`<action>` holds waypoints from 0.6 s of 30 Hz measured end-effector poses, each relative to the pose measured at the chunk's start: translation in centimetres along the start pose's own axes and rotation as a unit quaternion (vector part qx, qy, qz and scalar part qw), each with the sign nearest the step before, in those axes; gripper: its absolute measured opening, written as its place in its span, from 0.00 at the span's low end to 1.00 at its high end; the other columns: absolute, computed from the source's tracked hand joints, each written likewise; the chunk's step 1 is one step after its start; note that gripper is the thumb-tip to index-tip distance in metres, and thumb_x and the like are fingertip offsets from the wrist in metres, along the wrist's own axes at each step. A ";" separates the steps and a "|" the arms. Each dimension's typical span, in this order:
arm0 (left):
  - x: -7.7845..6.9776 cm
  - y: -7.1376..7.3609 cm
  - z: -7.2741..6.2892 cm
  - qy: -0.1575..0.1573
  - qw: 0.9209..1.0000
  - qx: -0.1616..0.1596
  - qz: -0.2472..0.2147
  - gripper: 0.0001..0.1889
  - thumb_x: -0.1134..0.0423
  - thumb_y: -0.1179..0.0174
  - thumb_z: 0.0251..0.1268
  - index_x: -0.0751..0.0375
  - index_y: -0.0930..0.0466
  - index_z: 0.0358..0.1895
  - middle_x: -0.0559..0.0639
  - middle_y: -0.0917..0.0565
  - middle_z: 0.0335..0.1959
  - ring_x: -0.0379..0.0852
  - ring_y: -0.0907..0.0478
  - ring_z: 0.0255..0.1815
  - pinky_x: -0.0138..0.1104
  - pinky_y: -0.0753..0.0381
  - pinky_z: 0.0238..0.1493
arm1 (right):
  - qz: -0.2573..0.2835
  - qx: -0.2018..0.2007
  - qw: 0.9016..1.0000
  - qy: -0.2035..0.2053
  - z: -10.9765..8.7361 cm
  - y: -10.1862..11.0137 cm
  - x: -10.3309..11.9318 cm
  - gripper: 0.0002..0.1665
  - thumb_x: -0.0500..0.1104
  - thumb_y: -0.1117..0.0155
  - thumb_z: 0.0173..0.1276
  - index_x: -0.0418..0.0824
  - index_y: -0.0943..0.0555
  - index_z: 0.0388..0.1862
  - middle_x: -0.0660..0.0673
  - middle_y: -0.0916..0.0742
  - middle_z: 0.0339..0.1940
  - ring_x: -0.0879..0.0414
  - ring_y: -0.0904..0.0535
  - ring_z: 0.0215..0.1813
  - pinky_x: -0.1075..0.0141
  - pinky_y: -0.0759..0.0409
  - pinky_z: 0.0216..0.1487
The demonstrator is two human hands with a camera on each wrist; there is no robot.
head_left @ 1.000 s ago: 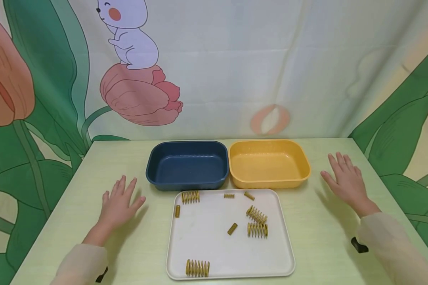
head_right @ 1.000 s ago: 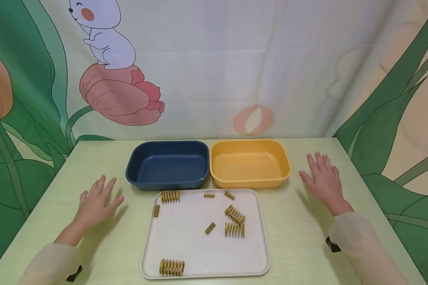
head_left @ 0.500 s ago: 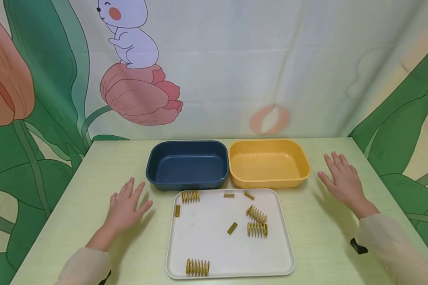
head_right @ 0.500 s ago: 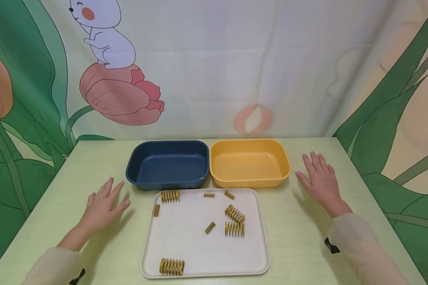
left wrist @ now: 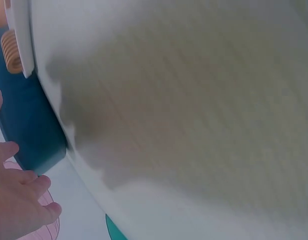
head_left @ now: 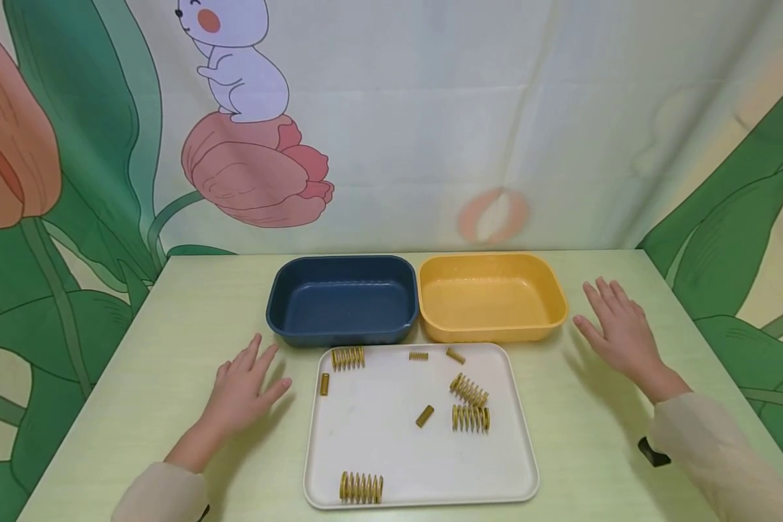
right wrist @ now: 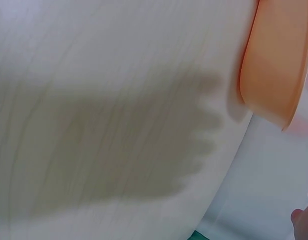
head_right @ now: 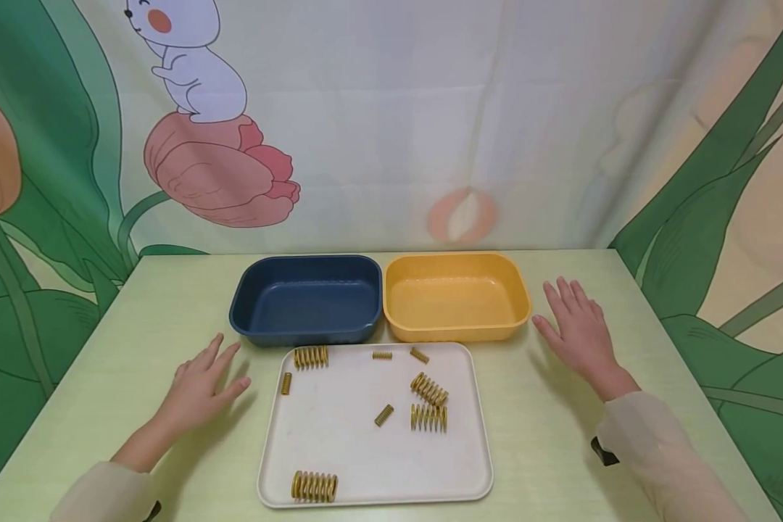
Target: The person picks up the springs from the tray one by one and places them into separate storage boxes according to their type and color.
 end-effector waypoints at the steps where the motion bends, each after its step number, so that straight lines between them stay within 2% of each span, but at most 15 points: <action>1: -0.1 -0.1 -0.1 -0.002 1.000 0.000 0.000 0.34 0.46 0.50 0.58 0.64 0.41 0.63 0.68 0.48 0.66 0.64 0.46 0.64 0.61 0.48 0.55 | 0.001 0.000 1.000 0.001 0.0 -0.1 0.0 0.37 0.56 0.60 0.68 0.38 0.50 0.69 0.33 0.46 0.69 0.39 0.58 0.70 0.37 0.52 0.59; 7: -0.8 -0.5 -0.3 -0.012 1.000 0.004 -0.008 0.33 0.47 0.49 0.58 0.64 0.40 0.63 0.67 0.46 0.66 0.63 0.45 0.63 0.60 0.46 0.55 | 0.009 -0.001 1.000 0.006 -0.1 -0.2 0.4 0.37 0.56 0.59 0.67 0.38 0.50 0.69 0.34 0.46 0.69 0.41 0.58 0.71 0.37 0.52 0.59; 14: -1.9 -0.3 -0.5 -0.034 0.999 -0.006 -0.012 0.32 0.49 0.48 0.58 0.64 0.38 0.62 0.68 0.42 0.64 0.65 0.39 0.60 0.58 0.39 0.52 | 0.015 -0.005 1.000 0.012 -0.2 -0.3 1.1 0.37 0.56 0.58 0.67 0.38 0.48 0.68 0.34 0.43 0.68 0.41 0.56 0.70 0.37 0.51 0.59; 18: -2.5 -0.4 -0.7 -0.037 0.999 0.000 -0.017 0.31 0.49 0.47 0.57 0.64 0.37 0.61 0.67 0.39 0.63 0.66 0.37 0.58 0.58 0.38 0.52 | 0.013 -0.007 1.000 0.017 -0.2 -0.4 1.5 0.37 0.56 0.57 0.66 0.38 0.48 0.68 0.33 0.42 0.68 0.40 0.55 0.70 0.38 0.50 0.59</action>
Point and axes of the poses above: each hand's wrist, its own z-axis towards the middle knuckle, its own y-axis out of the back of the hand, x = y × z, the point moved 8 cm from there along z, towards the middle knuckle
